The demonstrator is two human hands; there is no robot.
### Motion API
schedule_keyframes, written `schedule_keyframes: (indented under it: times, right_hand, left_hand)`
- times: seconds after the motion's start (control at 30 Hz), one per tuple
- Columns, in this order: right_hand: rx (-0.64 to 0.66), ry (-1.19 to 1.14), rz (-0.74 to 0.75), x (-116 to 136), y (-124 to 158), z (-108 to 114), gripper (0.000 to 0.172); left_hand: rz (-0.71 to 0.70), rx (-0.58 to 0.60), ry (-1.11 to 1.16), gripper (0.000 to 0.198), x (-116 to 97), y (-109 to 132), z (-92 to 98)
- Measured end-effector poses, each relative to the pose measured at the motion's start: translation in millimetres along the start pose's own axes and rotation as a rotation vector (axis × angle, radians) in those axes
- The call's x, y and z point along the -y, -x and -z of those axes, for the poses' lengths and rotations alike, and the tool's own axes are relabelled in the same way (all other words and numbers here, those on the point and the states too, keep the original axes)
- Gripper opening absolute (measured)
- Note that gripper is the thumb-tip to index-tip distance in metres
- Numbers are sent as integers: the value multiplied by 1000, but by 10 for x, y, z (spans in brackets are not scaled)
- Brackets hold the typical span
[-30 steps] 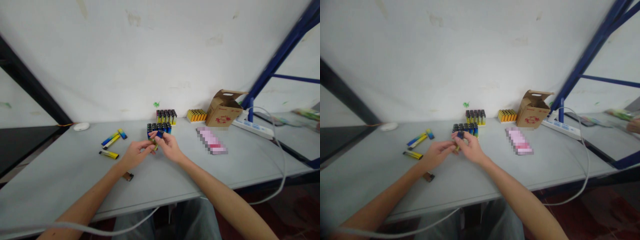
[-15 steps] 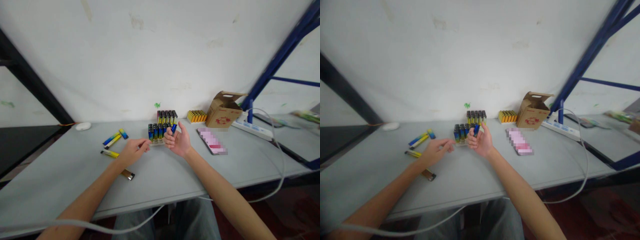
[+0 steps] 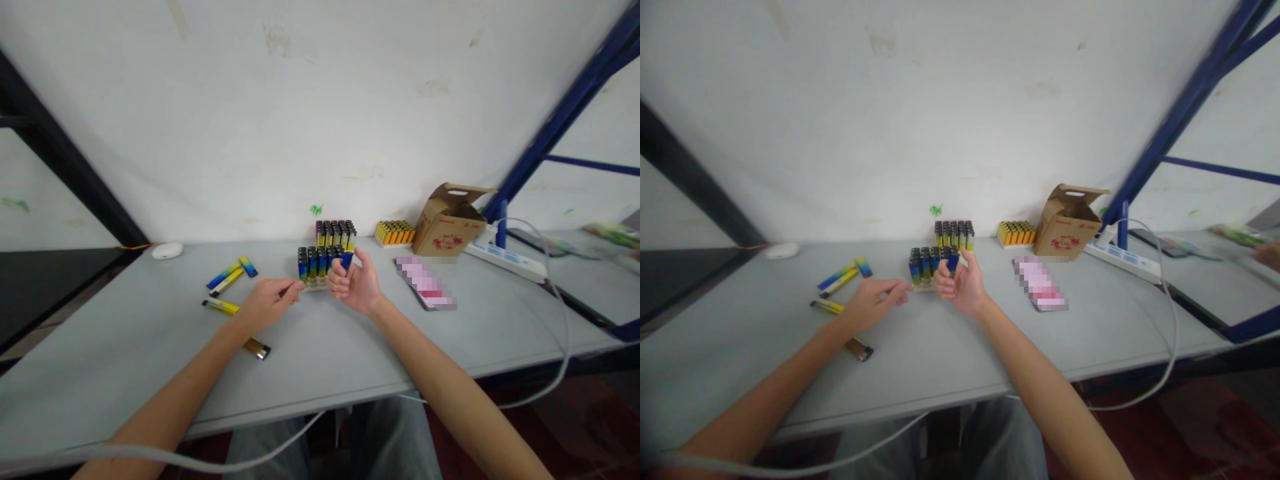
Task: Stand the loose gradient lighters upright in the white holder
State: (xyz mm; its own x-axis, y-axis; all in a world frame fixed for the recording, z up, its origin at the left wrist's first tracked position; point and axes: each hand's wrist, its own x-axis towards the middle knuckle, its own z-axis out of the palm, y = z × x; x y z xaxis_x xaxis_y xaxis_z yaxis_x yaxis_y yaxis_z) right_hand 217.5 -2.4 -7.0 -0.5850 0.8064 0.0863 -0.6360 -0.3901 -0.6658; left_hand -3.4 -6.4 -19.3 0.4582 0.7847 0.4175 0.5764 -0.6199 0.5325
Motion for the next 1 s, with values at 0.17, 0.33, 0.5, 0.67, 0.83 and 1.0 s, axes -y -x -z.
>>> schedule_keyframes:
  times: [0.17, 0.33, 0.5, 0.67, 0.83, 1.0]
  right_hand:
    - [-93, 75, 99, -56, -52, -39, 24]
    - [-109, 243, 246, -58, -65, -38, 19]
    - [-148, 492, 356, -61, -60, -3, 30]
    - [-126, 622, 354, -156, -80, -12, 35]
    - [-133, 719, 348, -259, -110, -12, 37]
    - [-228, 667, 438, -152, -100, -1, 30]
  left_hand:
    - [-13, -12, -11, 38, 11, 3, 8]
    - [4, -5, 13, 38, -9, 0, 17]
    - [44, 25, 111, 27, -70, -14, 3]
    - [56, 108, 333, 30, -95, -10, -55]
    - [104, 152, 571, 22, -103, -8, -140]
    - [205, 137, 768, 25, -183, -32, -126]
